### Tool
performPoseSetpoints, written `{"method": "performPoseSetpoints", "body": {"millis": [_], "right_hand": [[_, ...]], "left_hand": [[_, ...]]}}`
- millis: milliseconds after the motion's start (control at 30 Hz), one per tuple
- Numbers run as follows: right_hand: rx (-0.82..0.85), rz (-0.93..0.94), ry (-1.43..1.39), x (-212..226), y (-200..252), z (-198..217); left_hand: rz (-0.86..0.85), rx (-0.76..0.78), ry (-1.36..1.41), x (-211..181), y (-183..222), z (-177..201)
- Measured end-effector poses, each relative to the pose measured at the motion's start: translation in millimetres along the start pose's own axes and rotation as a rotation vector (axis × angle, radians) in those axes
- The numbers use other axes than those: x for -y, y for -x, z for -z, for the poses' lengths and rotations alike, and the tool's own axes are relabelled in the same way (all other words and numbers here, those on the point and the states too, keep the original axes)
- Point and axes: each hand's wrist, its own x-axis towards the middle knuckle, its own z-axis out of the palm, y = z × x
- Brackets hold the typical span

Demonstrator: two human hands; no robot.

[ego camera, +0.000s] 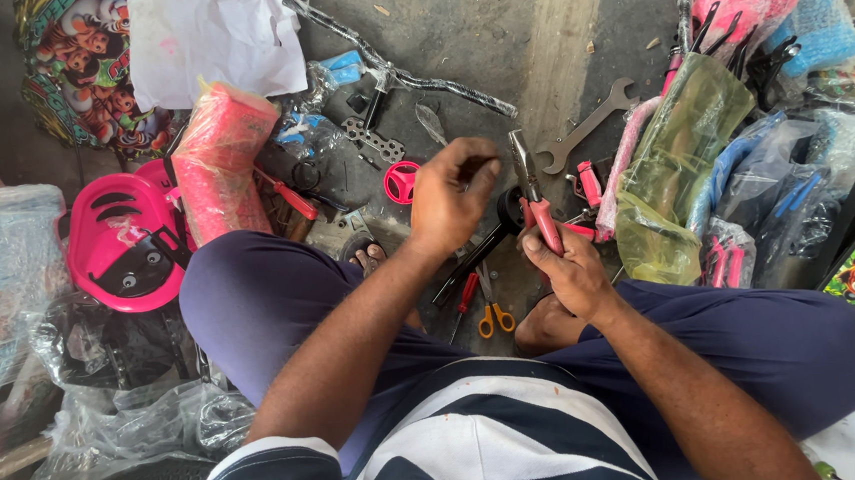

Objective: The person sits on the floor and assembles a bicycle wheel hub with a pink plastic cap and metal hardware. They use pliers to secure a metal clip and adjust components on the hub, handling the wheel and tools repeatedly.

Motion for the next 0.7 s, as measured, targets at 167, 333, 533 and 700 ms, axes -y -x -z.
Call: {"method": "performPoseSetpoints", "body": {"millis": [167,333,533,700], "right_hand": [[-0.131,-0.042,0.350,11,1,-2],[-0.128,-0.104,0.304,23,-1,0],[-0.073,-0.046,0.110,23,2,8],[-0.139,-0.035,-0.144,14,-2,1]], "left_hand": [[-0.567,-0.038,-0.774,-13,0,13],[-0.166,0.045,-0.582,2,-2,5],[0.253,0.110,0.344,33,-15,3],[0.254,0.215,0.551,44,0,-15]]}}
